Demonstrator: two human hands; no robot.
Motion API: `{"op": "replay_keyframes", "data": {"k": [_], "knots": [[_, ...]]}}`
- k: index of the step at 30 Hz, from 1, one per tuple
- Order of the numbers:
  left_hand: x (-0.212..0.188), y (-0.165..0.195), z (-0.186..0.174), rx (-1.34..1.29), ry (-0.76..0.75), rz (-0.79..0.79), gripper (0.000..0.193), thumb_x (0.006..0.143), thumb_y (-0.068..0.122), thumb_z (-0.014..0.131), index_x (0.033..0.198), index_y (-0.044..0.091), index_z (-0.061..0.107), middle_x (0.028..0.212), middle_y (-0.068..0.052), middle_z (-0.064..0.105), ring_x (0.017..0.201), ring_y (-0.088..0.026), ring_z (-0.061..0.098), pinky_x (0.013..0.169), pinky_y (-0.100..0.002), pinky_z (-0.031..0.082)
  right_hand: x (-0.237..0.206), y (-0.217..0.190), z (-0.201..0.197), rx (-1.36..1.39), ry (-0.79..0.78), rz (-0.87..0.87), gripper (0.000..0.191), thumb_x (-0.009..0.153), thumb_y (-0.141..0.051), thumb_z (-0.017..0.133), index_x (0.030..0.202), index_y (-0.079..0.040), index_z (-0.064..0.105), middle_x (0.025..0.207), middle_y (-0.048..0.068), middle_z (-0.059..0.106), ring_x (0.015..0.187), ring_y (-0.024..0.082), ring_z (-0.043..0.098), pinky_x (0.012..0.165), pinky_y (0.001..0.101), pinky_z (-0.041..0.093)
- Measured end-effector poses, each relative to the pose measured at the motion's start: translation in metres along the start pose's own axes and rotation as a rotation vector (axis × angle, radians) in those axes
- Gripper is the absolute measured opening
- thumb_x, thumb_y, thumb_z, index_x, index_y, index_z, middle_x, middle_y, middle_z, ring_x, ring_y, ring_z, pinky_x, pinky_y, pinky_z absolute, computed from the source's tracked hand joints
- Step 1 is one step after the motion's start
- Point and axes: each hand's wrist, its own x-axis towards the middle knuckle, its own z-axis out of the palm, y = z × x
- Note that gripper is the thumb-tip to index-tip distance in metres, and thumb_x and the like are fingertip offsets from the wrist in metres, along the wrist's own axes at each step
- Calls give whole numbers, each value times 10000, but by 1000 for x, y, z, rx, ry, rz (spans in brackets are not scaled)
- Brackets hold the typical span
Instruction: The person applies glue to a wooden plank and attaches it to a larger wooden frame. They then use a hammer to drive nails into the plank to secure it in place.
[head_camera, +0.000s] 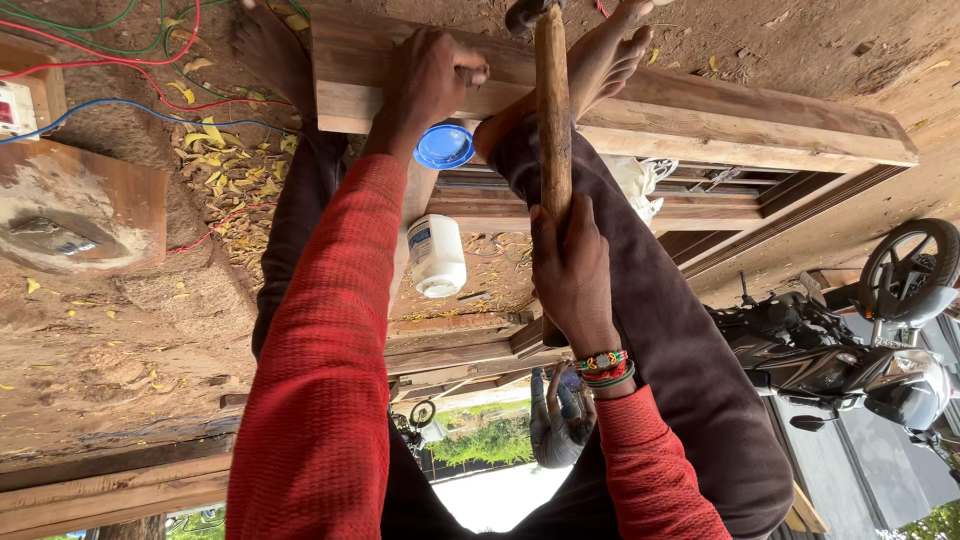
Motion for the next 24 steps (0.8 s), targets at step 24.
{"op": "replay_keyframes", "data": {"k": [24], "knots": [[-4,11,-6,80,-101,-57,115,836,201,868,936,159,829,990,-59,786,998,-257,671,891,-453,512,-13,17,25,-49,14,-62,254,1059,-241,557,1041,5,500,622,163,607,475,289,603,420,411,423]]}}
